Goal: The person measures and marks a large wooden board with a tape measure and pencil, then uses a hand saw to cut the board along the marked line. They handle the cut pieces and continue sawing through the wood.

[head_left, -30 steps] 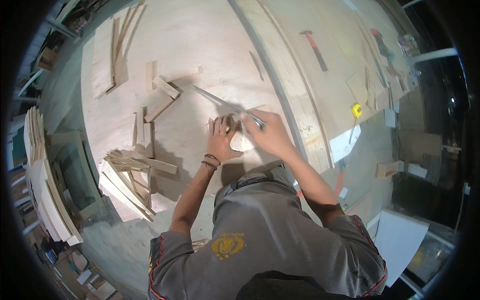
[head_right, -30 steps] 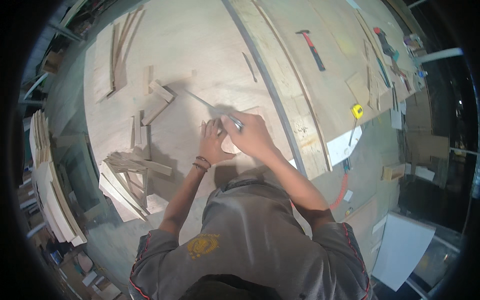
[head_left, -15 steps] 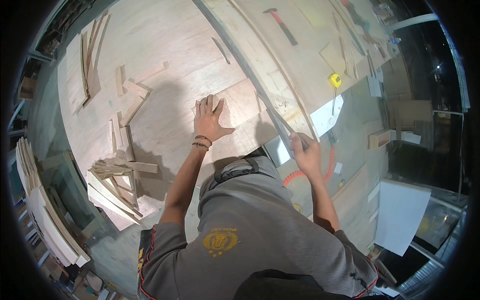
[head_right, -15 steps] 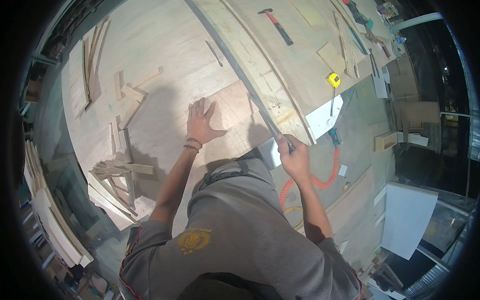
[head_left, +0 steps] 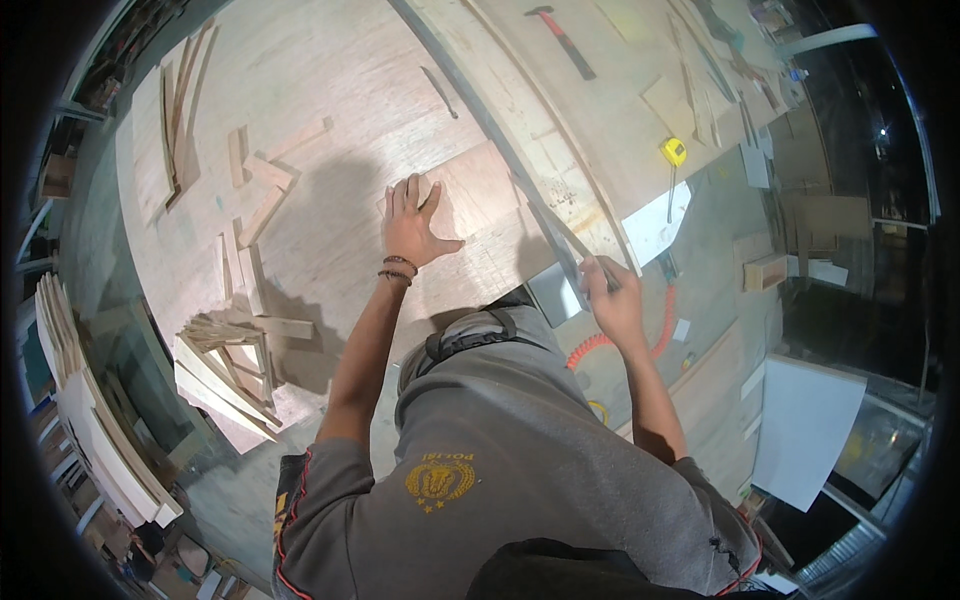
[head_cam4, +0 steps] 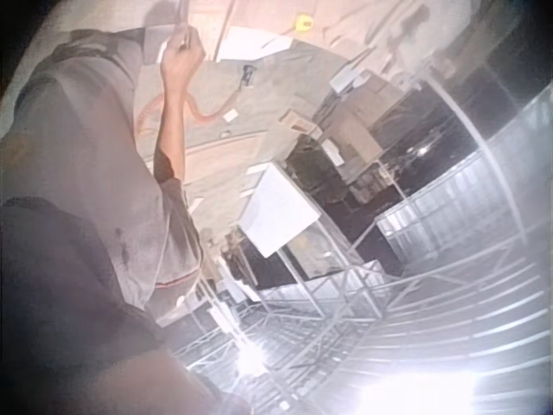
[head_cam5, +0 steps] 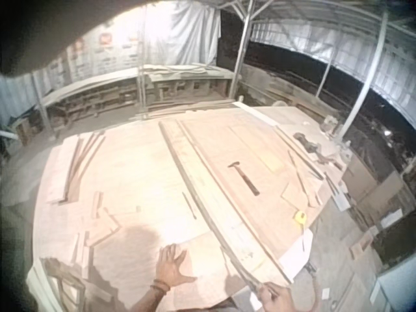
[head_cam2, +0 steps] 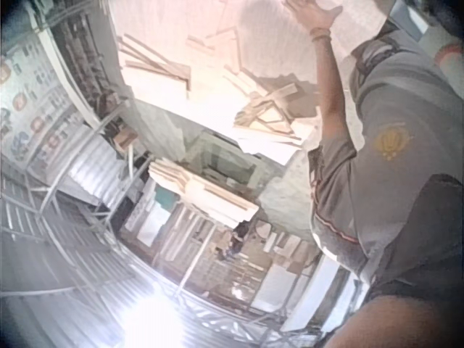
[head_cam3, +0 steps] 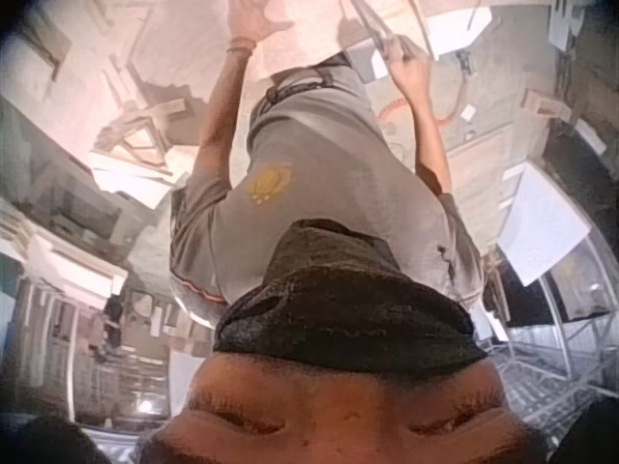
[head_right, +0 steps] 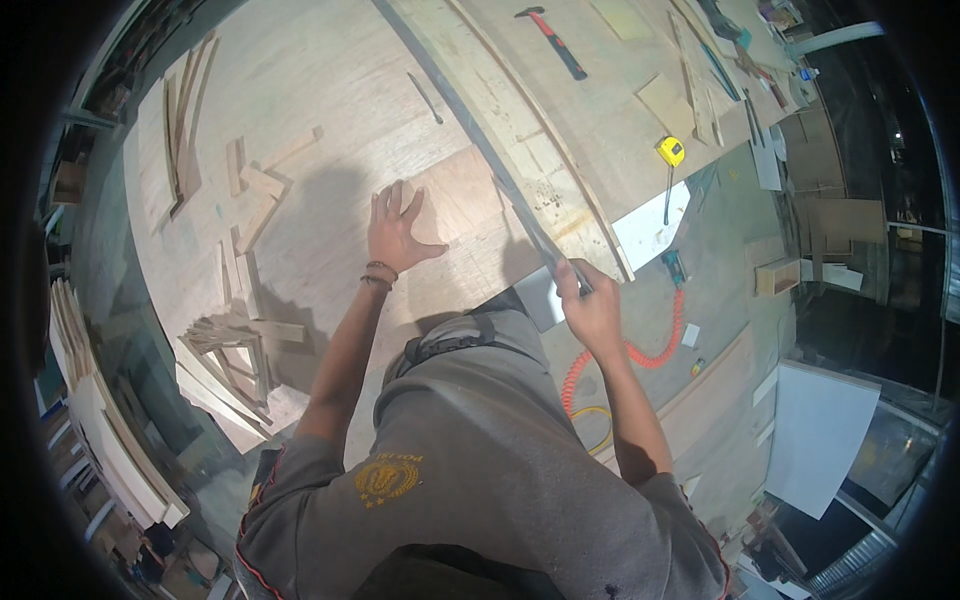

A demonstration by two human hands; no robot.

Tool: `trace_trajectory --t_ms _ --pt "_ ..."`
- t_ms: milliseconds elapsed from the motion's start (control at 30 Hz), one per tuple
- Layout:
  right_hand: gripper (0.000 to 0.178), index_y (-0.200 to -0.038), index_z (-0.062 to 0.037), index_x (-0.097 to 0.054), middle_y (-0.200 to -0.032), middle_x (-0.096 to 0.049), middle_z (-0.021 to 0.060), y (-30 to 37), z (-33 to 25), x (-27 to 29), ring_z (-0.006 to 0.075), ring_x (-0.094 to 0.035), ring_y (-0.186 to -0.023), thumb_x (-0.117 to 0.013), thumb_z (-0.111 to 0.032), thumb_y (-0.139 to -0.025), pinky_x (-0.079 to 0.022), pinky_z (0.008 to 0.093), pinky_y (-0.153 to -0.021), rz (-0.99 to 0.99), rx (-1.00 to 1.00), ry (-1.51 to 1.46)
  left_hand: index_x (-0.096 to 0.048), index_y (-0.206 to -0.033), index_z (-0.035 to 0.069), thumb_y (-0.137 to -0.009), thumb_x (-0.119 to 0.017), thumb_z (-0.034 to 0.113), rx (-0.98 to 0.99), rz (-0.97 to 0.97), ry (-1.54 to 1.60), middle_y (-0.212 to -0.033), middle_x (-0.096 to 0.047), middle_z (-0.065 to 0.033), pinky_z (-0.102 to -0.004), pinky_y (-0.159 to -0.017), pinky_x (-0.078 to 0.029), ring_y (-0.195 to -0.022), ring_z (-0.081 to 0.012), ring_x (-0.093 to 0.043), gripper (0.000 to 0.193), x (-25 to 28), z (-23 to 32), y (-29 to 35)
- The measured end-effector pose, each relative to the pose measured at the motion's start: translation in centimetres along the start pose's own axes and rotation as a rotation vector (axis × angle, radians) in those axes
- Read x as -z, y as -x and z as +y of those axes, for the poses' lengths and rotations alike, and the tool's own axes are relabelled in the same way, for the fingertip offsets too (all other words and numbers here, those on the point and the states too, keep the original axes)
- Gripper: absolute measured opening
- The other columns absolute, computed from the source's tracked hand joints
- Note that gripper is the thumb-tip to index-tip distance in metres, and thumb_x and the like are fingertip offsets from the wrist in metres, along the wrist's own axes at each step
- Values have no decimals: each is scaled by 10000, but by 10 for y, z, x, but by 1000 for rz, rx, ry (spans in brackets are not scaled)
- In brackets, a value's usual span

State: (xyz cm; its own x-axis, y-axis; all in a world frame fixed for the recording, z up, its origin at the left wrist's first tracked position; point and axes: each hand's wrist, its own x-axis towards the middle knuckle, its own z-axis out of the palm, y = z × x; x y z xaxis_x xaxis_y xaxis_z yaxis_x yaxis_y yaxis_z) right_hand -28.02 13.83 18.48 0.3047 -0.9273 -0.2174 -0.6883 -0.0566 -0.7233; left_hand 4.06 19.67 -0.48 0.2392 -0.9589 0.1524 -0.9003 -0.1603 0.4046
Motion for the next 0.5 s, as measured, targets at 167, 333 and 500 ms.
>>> trace_trajectory --t_ms 167,333,500 --pt "419 -962 37 -736 -674 -669 143 -18 -8 -5 207 -636 -637 -611 -348 -1067 -511 390 -659 0 -35 -11 -626 -1488 130 -513 -919 646 13 -3 -10 -1603 -428 -234 -628 -1268 -264 -1476 -428 -377 1142 1 -14 -14" --pt "406 -996 42 -741 -683 -654 198 -40 -1 -27 252 -641 -635 -614 -338 -1061 -507 405 -662 36 18 -56 -587 -1526 165 -528 -938 635 6 -5 -61 -1622 -411 -236 -621 -1249 -318 -1476 -449 -392 1158 6 -37 -39" --pt "366 -1021 42 -744 -733 -661 259 -63 -14 -44 339 -642 -630 -624 -303 -1046 -504 427 -658 49 39 -14 -568 -1548 222 -550 -934 639 58 -73 -74 -1652 -387 -210 -568 -1260 -336 -1504 -442 -350 1142 17 -54 -63"
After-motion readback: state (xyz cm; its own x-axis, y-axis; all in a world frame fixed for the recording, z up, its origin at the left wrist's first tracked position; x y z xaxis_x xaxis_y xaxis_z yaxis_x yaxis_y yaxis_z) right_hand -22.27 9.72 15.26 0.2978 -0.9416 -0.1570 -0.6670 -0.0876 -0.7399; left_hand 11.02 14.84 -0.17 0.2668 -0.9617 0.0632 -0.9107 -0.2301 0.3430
